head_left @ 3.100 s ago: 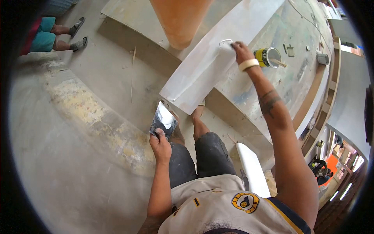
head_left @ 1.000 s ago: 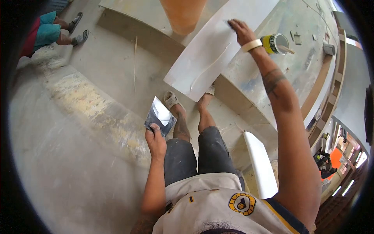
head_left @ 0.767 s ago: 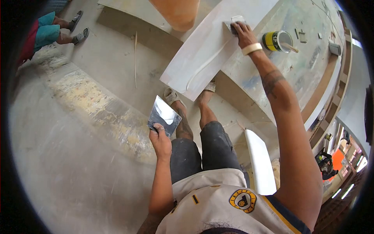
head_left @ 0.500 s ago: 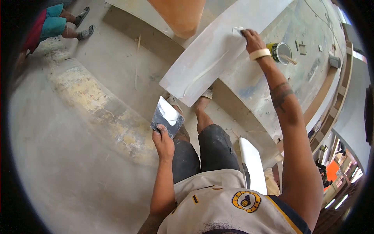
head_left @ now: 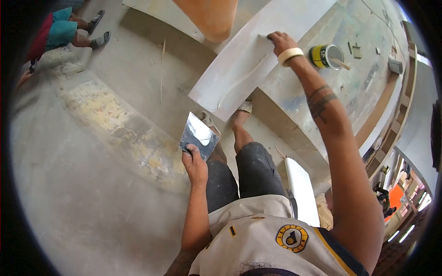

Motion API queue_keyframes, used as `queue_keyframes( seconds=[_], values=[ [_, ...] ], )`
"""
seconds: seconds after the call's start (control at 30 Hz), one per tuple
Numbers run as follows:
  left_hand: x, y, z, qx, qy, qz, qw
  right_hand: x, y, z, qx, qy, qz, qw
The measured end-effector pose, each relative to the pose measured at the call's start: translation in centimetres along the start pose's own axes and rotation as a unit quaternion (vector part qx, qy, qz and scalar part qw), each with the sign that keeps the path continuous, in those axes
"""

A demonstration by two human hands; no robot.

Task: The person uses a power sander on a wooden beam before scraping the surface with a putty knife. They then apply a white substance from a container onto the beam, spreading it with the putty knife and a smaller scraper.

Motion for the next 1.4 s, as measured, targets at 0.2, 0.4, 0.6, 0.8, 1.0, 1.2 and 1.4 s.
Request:
queue_keyframes(
  seconds=[0.2,0.4,0.6,0.8,1.0,1.2,1.4],
  values=[
    [0.9,-1.0,1.1,-0.021,-0.035,-0.034,0.999,-2.1,5.9,-4.5,-0.012,-0.029,0.015,0.999],
    [3.2,-1.1,0.0,-0.003,-0.001,-0.04,0.999,-3.7,11.0,-10.2,-0.044,-0.053,0.052,0.996],
    [7.2,-1.6,-0.7,0.034,-0.024,-0.024,0.999,-5.8,15.4,-15.7,-0.056,-0.086,0.039,0.994],
    [11.1,-2.5,-1.6,0.004,-0.077,-0.022,0.997,-7.5,19.2,-20.9,-0.051,-0.093,0.007,0.994],
    [12.2,-3.2,-1.9,0.005,-0.056,-0.032,0.998,-9.3,23.1,-25.0,-0.03,-0.085,-0.005,0.996],
    [13.0,-3.2,-4.1,0.011,-0.094,-0.055,0.994,-10.3,26.5,-27.3,-0.019,-0.11,-0.052,0.992],
    [12.1,-3.4,-8.5,0.074,-0.007,-0.052,0.996,-7.2,27.5,-27.9,0.081,-0.205,-0.145,0.964]
  ],
)
Point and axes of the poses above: each hand's wrist, its own y-axis away from the middle knuckle, its own x-axis out of the back of the hand, z = x × y, the point moved 5 cm from there along -y, towards the middle knuckle, and after that the axes turned 12 degrees about -x, right-handed, at the moved point
